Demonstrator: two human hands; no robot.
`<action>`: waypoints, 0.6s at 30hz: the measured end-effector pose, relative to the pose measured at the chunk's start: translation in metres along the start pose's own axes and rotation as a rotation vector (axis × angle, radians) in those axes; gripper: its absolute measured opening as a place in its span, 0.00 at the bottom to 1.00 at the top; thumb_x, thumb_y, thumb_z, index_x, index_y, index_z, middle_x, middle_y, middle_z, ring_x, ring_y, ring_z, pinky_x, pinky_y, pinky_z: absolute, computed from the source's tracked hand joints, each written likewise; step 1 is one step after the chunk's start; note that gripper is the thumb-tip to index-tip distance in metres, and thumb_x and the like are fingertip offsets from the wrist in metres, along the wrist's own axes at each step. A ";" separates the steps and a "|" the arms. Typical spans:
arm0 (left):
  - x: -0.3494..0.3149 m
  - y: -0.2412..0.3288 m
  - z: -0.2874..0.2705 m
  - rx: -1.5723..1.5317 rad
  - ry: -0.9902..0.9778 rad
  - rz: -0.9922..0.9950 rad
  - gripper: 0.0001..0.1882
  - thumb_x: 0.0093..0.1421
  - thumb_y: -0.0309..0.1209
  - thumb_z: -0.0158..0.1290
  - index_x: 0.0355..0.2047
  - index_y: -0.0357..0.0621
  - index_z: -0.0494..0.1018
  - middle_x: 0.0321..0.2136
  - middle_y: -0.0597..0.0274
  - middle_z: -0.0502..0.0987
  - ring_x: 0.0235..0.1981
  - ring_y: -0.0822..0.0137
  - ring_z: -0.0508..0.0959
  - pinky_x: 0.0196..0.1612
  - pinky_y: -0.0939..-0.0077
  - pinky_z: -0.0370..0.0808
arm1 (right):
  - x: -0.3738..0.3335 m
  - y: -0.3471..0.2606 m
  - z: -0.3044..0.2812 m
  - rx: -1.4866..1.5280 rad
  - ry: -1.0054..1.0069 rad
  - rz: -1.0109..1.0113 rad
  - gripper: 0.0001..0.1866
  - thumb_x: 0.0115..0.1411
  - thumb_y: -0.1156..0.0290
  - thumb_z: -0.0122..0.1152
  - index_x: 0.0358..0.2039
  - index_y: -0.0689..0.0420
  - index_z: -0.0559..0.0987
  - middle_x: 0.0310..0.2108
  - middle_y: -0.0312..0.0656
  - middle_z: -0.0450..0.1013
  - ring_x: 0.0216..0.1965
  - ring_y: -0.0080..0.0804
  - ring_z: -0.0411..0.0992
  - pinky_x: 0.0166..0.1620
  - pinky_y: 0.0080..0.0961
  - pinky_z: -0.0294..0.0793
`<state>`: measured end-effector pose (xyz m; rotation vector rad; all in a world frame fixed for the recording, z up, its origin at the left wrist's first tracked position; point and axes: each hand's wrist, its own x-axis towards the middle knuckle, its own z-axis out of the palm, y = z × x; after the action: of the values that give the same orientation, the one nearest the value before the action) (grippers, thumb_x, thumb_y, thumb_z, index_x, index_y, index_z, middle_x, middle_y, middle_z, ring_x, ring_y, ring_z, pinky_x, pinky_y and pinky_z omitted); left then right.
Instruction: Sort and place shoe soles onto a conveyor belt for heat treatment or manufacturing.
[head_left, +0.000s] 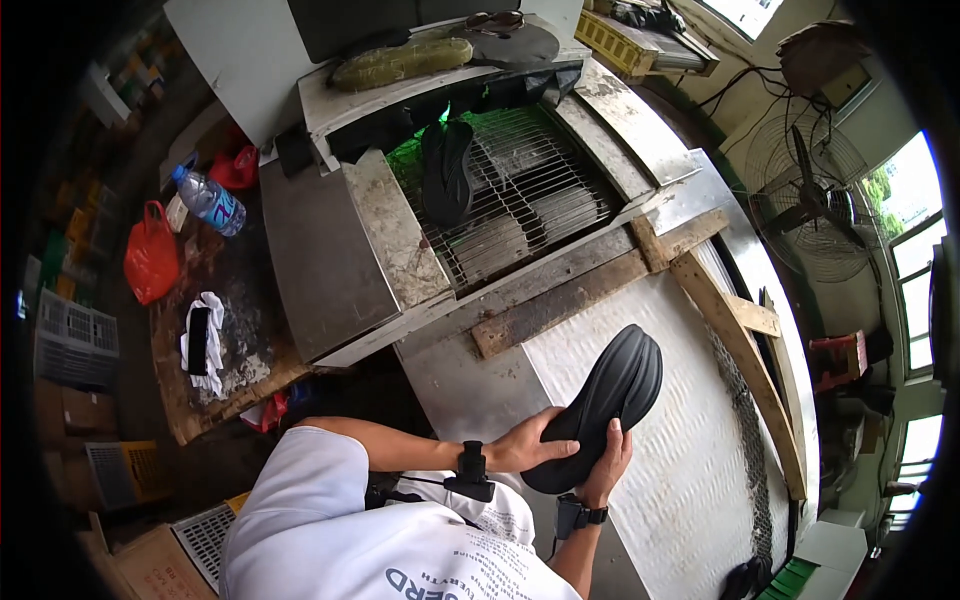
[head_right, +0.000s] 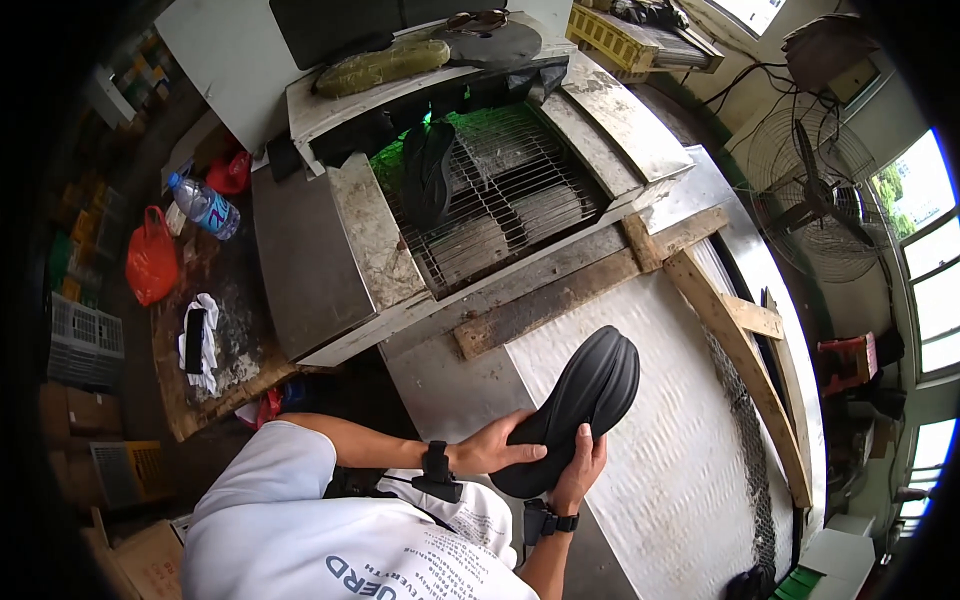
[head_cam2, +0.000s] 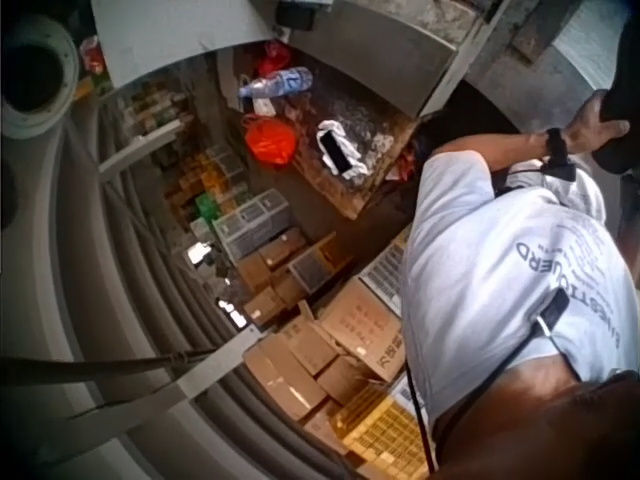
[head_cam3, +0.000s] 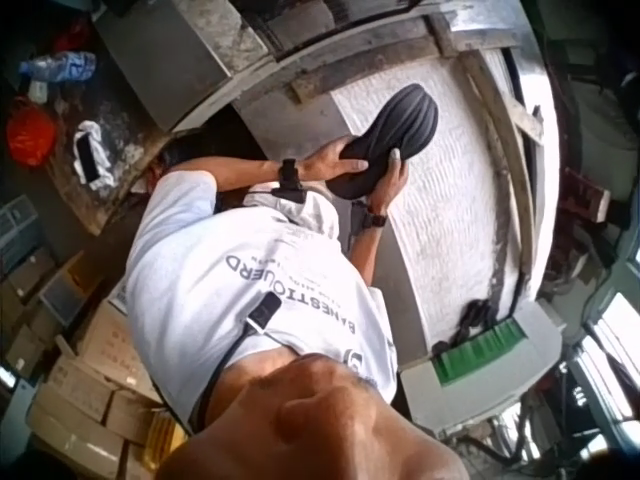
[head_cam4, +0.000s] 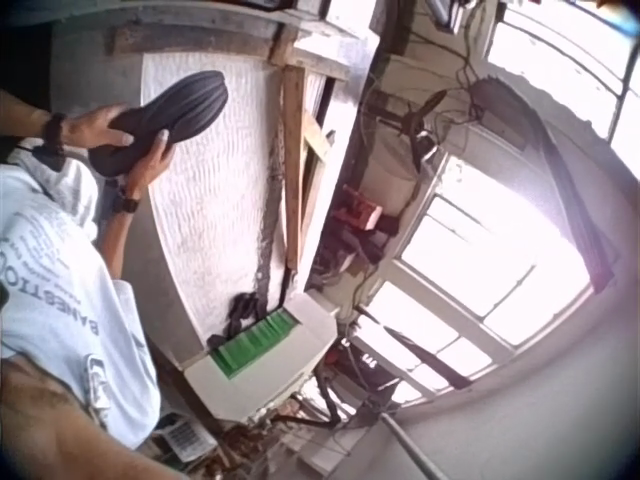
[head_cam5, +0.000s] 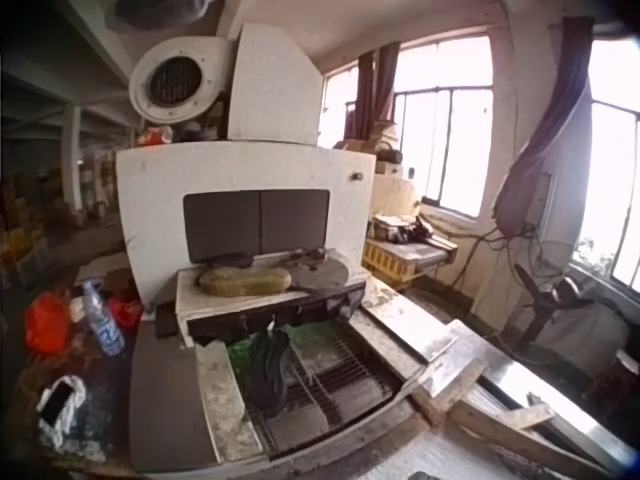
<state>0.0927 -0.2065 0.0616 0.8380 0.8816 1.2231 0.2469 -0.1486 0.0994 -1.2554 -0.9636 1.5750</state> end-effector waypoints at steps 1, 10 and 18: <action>0.005 0.005 -0.003 -0.043 0.093 -0.004 0.39 0.65 0.41 0.61 0.66 0.31 0.58 0.55 0.52 0.72 0.57 0.67 0.72 0.62 0.72 0.68 | -0.001 -0.003 0.008 -0.013 0.050 -0.004 0.24 0.70 0.62 0.55 0.60 0.63 0.70 0.46 0.42 0.77 0.42 0.28 0.77 0.44 0.25 0.78; 0.198 0.071 -0.206 0.368 0.901 0.425 0.47 0.63 0.49 0.56 0.69 0.29 0.50 0.67 0.31 0.58 0.69 0.43 0.59 0.70 0.58 0.58 | -0.049 0.027 -0.051 -0.261 0.110 0.129 0.24 0.73 0.56 0.52 0.59 0.63 0.72 0.37 0.44 0.78 0.29 0.27 0.78 0.30 0.20 0.79; 0.231 0.071 -0.244 1.159 1.400 0.658 0.27 0.53 0.23 0.58 0.54 0.32 0.65 0.53 0.34 0.66 0.53 0.37 0.67 0.55 0.47 0.67 | -0.083 0.036 -0.087 -0.335 0.211 0.278 0.22 0.72 0.56 0.53 0.53 0.64 0.76 0.34 0.41 0.79 0.27 0.22 0.76 0.29 0.17 0.76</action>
<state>-0.1298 0.0471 -0.0041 1.1472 2.7752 1.8609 0.3353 -0.2346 0.0745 -1.8172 -0.9738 1.4861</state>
